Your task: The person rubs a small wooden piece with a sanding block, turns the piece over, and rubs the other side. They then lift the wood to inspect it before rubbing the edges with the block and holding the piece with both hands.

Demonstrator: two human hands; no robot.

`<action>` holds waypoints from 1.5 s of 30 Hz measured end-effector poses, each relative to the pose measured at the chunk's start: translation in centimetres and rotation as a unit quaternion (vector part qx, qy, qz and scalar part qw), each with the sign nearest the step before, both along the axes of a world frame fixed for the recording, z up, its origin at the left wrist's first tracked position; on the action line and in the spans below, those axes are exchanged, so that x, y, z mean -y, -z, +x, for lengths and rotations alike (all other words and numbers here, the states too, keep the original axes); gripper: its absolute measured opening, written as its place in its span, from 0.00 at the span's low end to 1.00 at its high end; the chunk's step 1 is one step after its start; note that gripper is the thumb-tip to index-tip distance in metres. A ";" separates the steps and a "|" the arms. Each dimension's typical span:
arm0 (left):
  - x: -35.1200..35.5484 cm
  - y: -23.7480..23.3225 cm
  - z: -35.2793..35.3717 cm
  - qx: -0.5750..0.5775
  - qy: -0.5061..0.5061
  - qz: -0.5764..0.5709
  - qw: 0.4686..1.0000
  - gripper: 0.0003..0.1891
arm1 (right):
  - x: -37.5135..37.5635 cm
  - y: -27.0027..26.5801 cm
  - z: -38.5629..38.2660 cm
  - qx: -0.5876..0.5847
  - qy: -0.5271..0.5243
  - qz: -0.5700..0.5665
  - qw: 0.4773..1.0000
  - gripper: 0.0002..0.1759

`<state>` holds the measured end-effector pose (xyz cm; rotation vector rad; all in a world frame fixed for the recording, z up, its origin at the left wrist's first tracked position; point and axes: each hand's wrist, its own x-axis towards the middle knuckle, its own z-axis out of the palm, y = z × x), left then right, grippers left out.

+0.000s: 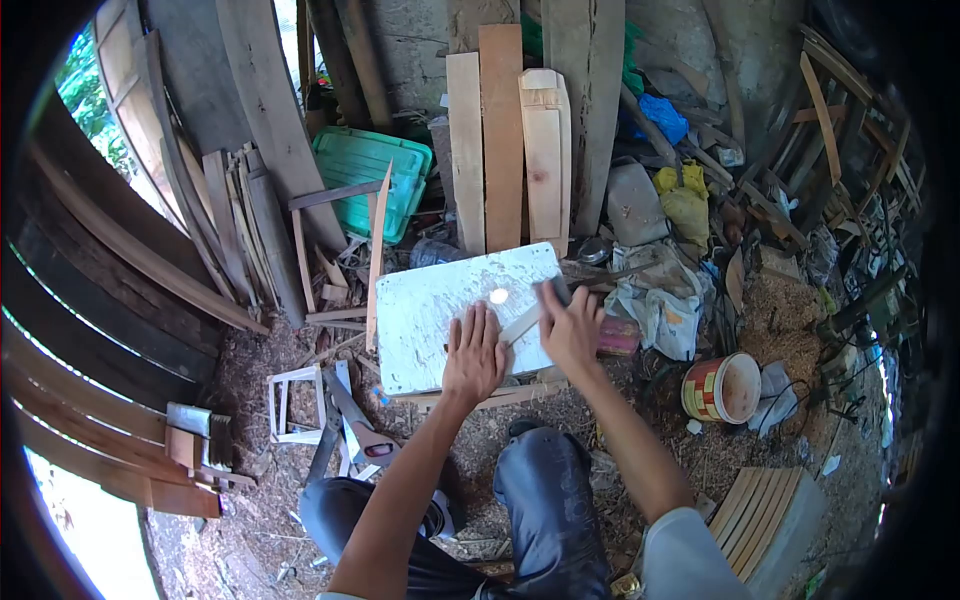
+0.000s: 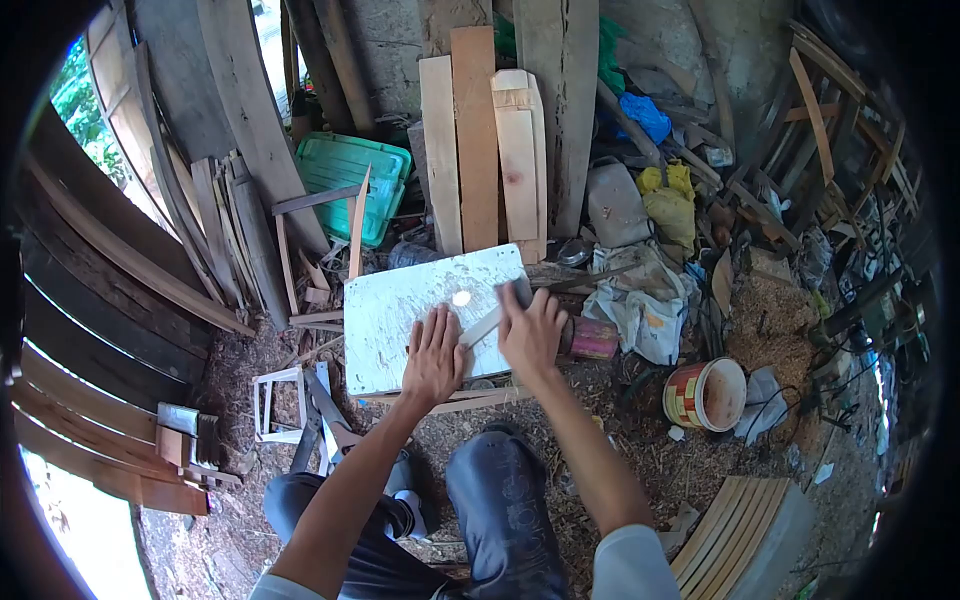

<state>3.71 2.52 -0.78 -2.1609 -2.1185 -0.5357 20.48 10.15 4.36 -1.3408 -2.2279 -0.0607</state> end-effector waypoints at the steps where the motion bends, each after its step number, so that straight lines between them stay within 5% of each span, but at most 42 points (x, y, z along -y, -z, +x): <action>1: 0.0 0.0 0.1 0.003 -0.001 0.003 1.000 0.33 | 1.3 0.0 0.1 0.002 -0.025 -0.014 1.000 0.24; 3: 0.0 -0.2 -0.1 -0.004 0.005 -0.004 1.000 0.32 | 4.6 1.3 0.7 -0.059 -0.161 -0.034 0.985 0.25; 5: 0.1 0.2 0.1 -0.007 0.000 -0.006 1.000 0.32 | 3.5 1.0 2.0 -0.013 -0.176 -0.052 0.983 0.25; 11: 0.1 -0.2 0.1 0.014 0.001 -0.003 1.000 0.32 | -2.2 0.3 1.4 -0.001 0.033 0.002 0.999 0.26; 15: -0.2 -0.3 0.0 0.006 0.000 -0.004 1.000 0.32 | 3.9 1.0 0.4 -0.024 -0.147 -0.026 0.988 0.25; 17: 0.1 -0.5 0.1 0.001 0.001 -0.024 1.000 0.32 | 2.9 0.5 1.2 -0.034 -0.151 -0.038 0.987 0.24; 24: 0.1 -0.3 0.1 0.004 0.008 0.001 1.000 0.31 | -4.3 0.7 1.7 -0.002 0.008 0.032 0.999 0.26; 27: 0.1 -1.2 0.2 0.023 0.000 -0.033 0.999 0.31 | -4.8 1.6 2.4 0.009 0.023 -0.057 0.998 0.30; 30: -0.1 -0.9 0.0 0.021 -0.018 -0.008 1.000 0.28 | -4.9 2.3 3.9 -0.158 0.049 -0.206 0.964 0.39; 33: -0.9 -3.1 1.4 0.092 0.008 0.005 0.996 0.27 | -4.4 5.3 4.7 -0.237 0.032 -0.151 0.959 0.41; 35: -1.9 -2.4 1.9 0.066 0.018 0.086 0.994 0.22 | -2.6 4.1 4.7 -0.237 0.031 -0.158 0.958 0.43; 39: -2.6 -2.7 1.4 0.066 0.008 0.009 0.998 0.13 | 0.2 1.0 3.8 -0.186 0.040 -0.183 0.965 0.44; 45: 0.8 -7.1 -2.9 0.252 0.013 0.067 0.965 0.15 | 1.0 0.5 2.2 -0.010 0.044 -0.158 0.986 0.44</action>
